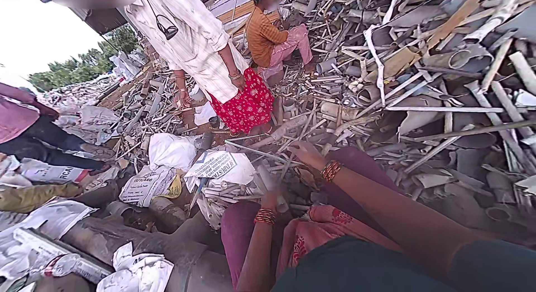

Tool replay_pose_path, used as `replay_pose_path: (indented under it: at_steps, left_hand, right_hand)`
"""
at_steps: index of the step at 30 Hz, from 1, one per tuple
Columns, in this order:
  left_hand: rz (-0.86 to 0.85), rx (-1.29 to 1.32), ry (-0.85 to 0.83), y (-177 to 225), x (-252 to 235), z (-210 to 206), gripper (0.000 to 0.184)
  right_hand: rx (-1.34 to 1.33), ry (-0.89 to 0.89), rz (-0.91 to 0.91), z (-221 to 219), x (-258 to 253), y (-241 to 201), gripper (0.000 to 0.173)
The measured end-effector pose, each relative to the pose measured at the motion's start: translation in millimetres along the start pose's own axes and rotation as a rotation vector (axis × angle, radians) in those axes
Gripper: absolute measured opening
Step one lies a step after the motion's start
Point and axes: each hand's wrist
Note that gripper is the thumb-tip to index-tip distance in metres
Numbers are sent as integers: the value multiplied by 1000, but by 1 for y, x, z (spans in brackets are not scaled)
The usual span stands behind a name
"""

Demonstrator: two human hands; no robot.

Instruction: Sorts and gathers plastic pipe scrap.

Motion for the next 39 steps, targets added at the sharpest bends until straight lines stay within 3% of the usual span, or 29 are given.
replay_pose_path:
  at_steps: [3, 6, 8, 10, 15, 18, 20, 23, 26, 27, 29, 31, 32, 35, 37, 39]
  left_hand:
    - [9, -32, -70, 14, 13, -2, 43]
    - [52, 194, 37, 34, 24, -17, 41]
    - [-12, 330, -33, 24, 9, -4, 59]
    - [-89, 354, -53, 21, 6, 3, 65]
    - [-146, 512, -23, 38, 17, 8, 25]
    - [-178, 573, -71, 41, 26, 9, 27]
    - [-212, 558, -109, 39, 34, 6, 27]
    - [-278, 294, -158, 39, 52, -6, 39]
    - [-406, -242, -317, 43, 71, 1, 67]
    - [-475, -391, -284, 48, 79, 12, 63]
    - [-564, -529, -38, 52, 93, 53, 52]
    - [-467, -583, 275, 36, 97, 103, 46]
    - [-342, -664, 370, 18, 94, 126, 46]
    - [188, -935, 372, -58, 85, 155, 43]
    - [364, -1002, 348, -122, 89, 144, 39]
    - [446, -1050, 372, -183, 90, 139, 38]
  right_hand:
    - [-37, 11, 8, 10, 5, -3, 38]
    - [-90, 40, 33, 15, 24, -6, 36]
    - [-139, 77, 77, 18, 33, -3, 35]
    - [-160, 101, 135, 21, 27, 4, 34]
    - [-172, 77, 127, 26, 15, -4, 27]
    - [-231, 54, 73, 15, 11, -5, 33]
    - [-290, -39, 0, 6, 18, -12, 45]
    - [-332, -266, -103, -13, 41, -30, 62]
    - [-505, -295, -85, -36, 47, -26, 55]
    - [-547, -264, -77, -38, 49, -24, 53]
    - [-610, -217, -105, -28, 43, -25, 54]
    - [-666, -166, -151, -14, 30, -27, 54]
    - [-694, -128, -173, -7, 19, -29, 51]
    - [-743, -108, -218, 9, -11, -45, 35]
    - [-707, -272, -198, 8, -17, -61, 29]
    - [-610, -606, -104, -11, -13, -79, 26]
Point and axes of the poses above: each hand's wrist, its own x-axis away from the middle knuckle, its own z-axis out of the back of the hand, y = z × x, and after that the axes turned 10 degrees about -y, right-handed
